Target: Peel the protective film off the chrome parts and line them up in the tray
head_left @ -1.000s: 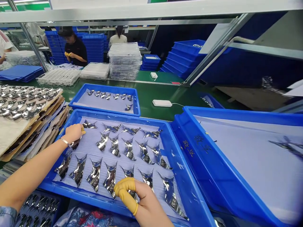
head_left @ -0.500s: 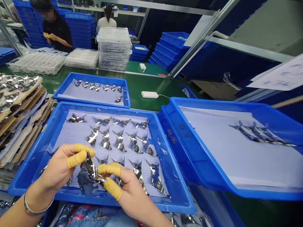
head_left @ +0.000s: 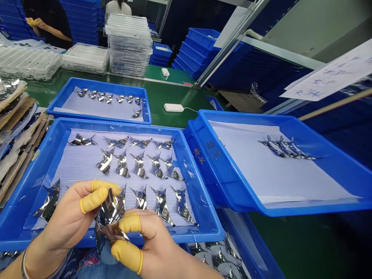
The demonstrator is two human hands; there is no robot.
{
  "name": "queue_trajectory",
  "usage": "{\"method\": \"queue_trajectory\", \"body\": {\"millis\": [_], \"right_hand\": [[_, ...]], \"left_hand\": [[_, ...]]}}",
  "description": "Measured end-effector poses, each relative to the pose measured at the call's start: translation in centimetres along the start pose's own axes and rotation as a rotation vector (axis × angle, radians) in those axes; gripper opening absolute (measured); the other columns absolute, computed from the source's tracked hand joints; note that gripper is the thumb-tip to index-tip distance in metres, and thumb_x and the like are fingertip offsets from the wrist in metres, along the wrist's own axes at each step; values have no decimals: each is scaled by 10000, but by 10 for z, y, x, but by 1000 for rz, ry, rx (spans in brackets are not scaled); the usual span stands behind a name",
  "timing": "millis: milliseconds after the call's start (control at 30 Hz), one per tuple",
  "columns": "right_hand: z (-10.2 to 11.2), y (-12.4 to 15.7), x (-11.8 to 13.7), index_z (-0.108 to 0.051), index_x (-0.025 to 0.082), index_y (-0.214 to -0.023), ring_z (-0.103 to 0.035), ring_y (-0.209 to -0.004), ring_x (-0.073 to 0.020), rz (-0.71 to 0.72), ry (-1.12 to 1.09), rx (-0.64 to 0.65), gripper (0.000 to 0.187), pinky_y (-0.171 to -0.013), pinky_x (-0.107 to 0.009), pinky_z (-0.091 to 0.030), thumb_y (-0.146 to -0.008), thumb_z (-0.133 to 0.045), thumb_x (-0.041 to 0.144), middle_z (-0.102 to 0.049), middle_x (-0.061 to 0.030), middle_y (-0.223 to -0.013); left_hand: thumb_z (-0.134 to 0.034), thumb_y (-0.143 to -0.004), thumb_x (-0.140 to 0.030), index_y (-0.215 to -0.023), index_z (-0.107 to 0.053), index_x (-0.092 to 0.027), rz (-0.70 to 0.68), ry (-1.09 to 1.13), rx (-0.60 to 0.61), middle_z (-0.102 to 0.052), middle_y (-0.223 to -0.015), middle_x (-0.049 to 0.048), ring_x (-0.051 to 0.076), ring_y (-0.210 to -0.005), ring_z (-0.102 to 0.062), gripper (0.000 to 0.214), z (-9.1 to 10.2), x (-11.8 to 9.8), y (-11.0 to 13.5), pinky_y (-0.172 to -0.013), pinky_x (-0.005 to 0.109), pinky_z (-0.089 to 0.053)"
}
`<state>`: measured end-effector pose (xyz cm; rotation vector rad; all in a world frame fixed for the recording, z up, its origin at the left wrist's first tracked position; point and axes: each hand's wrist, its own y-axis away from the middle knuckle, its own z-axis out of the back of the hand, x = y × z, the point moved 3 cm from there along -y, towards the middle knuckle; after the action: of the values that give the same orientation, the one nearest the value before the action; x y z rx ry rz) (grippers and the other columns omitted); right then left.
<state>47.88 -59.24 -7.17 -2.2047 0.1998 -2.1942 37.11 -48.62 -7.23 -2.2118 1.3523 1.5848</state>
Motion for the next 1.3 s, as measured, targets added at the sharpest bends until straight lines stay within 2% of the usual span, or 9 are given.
{"method": "queue_trajectory", "body": {"millis": [167,433,700,767,867,967,1033,1200,1300], "right_hand": [[0,0,3,-552,197,-689,-607,-632,-132,9,-8,5,146,-639,-252,-505,-804,-635,231,-667,-28,-693],[-1,-3,8,-543,208,-718,-525,-569,-102,157,81,-9,139,-600,-205,-467,-798,-603,112,-611,16,-625],[-2,-4,9,-523,220,-719,-502,-550,-104,191,108,-10,149,-585,-207,-453,-803,-597,122,-589,26,-612],[-2,-3,9,-519,221,-713,-484,-539,-106,184,128,-10,147,-571,-215,-440,-809,-593,136,-591,26,-604],[-4,-2,9,-517,223,-707,-468,-519,-108,173,151,7,142,-556,-222,-430,-816,-574,154,-597,26,-592],[-5,-1,9,-525,222,-708,-461,-516,-110,193,204,12,135,-558,-230,-420,-806,-574,143,-605,28,-596],[-5,0,10,-532,220,-710,-438,-506,-109,215,228,-8,135,-545,-234,-402,-793,-593,133,-584,36,-578],[-3,-1,12,-497,225,-701,-420,-503,-103,206,121,-16,176,-534,-225,-397,-790,-604,117,-538,46,-573],[-2,-2,12,-466,233,-685,-393,-495,-104,198,68,-6,196,-516,-225,-389,-804,-595,147,-477,55,-559]], "left_hand": [[-840,-661,-443,-738,-792,-175,37,5,18,-665,-564,16,142,-405,-598,283,2,1,2,-315,212,-500],[-849,-652,-445,-758,-812,-218,-76,-80,11,-707,-567,25,146,-388,-606,253,-1,-4,4,-337,221,-514],[-801,-705,-474,-800,-814,-261,-160,-195,4,-700,-554,24,155,-421,-608,234,0,-9,9,-436,264,-565],[-800,-709,-452,-808,-811,-277,-226,-279,-24,-698,-570,17,170,-458,-626,201,1,-10,13,-473,282,-578],[-820,-694,-345,-837,-800,-305,-416,-496,-100,-703,-631,6,188,-521,-640,150,2,-14,19,-526,300,-578],[-776,-736,-258,-893,-765,-338,-613,-759,-137,-690,-672,-24,160,-538,-627,177,1,-17,22,-572,265,-551],[-720,-787,-234,-926,-741,-355,-670,-882,-128,-698,-708,-43,136,-565,-627,185,1,-19,23,-579,224,-521],[-560,-880,-211,-947,-744,-373,-610,-869,-32,-692,-668,-55,126,-559,-626,254,2,-22,25,-555,205,-498],[-590,-860,-250,-930,-770,-373,-585,-812,-71,-750,-753,-32,175,-616,-670,229,1,-25,26,-569,243,-525]]}}
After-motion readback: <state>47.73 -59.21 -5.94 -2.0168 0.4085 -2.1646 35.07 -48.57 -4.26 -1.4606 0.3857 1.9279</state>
